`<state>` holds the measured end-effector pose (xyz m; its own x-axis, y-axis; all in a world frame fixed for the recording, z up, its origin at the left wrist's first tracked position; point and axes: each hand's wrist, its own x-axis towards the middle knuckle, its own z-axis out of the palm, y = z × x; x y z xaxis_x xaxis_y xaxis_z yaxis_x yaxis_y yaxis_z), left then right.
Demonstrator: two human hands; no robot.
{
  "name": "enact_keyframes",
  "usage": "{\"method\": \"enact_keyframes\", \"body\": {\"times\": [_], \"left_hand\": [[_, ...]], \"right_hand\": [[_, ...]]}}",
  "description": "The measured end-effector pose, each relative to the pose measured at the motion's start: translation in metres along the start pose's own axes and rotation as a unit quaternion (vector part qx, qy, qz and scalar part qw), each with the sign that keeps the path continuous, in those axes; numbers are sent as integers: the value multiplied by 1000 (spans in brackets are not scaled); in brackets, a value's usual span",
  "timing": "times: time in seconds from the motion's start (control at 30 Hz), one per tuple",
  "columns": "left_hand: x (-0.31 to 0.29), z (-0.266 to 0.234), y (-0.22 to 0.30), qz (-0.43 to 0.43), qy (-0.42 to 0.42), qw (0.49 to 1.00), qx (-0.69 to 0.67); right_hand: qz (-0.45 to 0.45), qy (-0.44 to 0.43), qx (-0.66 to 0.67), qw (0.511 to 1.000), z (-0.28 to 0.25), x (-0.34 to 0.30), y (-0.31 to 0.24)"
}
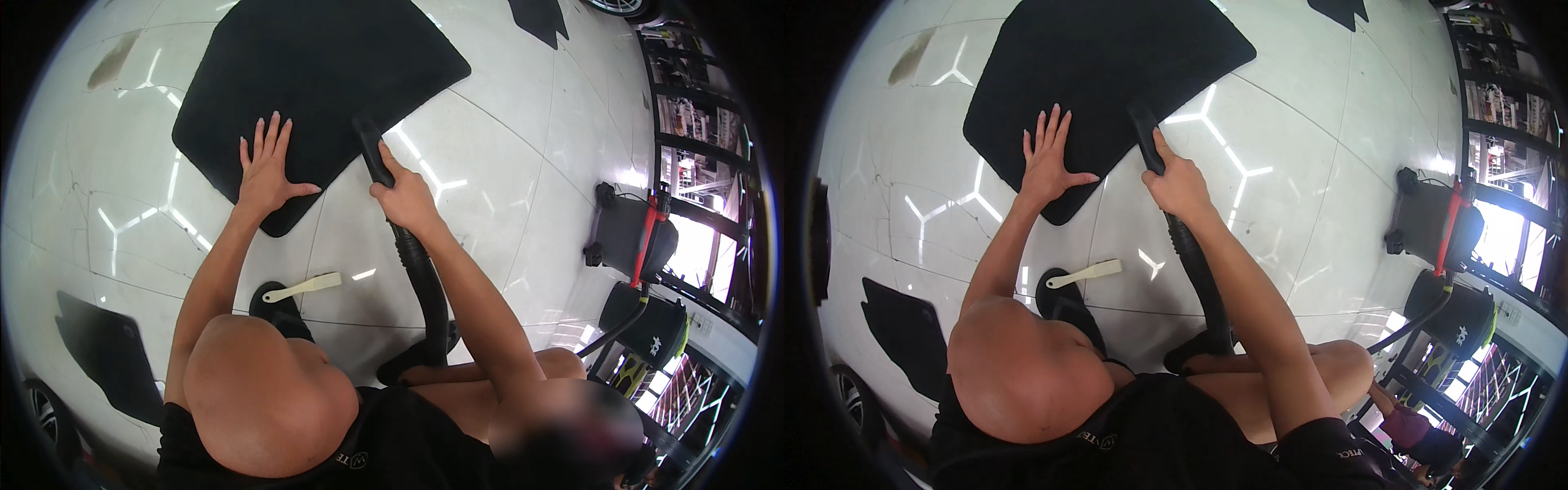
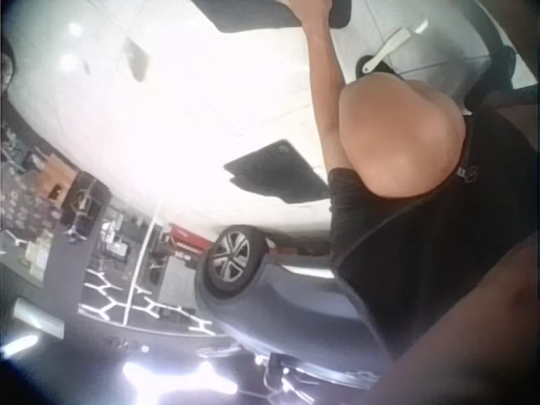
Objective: The person scrubs a black car floor mat with a brush and then vacuums it using a vacuum cleaner nozzle. The person holds the mat steady with one hand while scrubbing and vacuuming with the other.
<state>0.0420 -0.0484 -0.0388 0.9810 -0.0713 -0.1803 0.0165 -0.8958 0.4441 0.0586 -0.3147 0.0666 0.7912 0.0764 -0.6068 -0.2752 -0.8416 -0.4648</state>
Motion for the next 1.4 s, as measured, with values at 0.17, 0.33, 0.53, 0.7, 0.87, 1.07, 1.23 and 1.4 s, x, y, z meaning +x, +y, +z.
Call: {"method": "enact_keyframes", "body": {"times": [0.17, 0.33, 0.53, 0.7, 0.87, 1.07, 1.23, 1.4], "left_hand": [[-8, -3, -10, 9, 4, 1000, -4], [4, 5, 5, 18, 23, 999, -16], [-1, 8, 1, 20, 28, 999, -8], [-8, 2, -6, -9, 14, 1000, 1], [-2, 4, 4, 5, 17, 1000, -4], [-5, 2, 6, -6, 5, 1000, 3], [-4, 3, -4, 4, 29, 1000, -10], [-5, 5, 3, 7, 18, 1000, -13]], "right_hand": [[-125, -123, -31, 984, 24, -17, 13], [-169, -72, 84, 979, 45, -4, 29], [-6, -43, 191, 981, 23, -8, 8], [-106, -109, 11, 988, 44, -24, 0], [-100, -65, -18, 993, 26, -17, 15], [41, -52, 102, 993, 6, -17, 11], [-63, -80, 23, 995, 36, -33, 8], [-60, -63, 42, 995, 37, -36, 11]]}}
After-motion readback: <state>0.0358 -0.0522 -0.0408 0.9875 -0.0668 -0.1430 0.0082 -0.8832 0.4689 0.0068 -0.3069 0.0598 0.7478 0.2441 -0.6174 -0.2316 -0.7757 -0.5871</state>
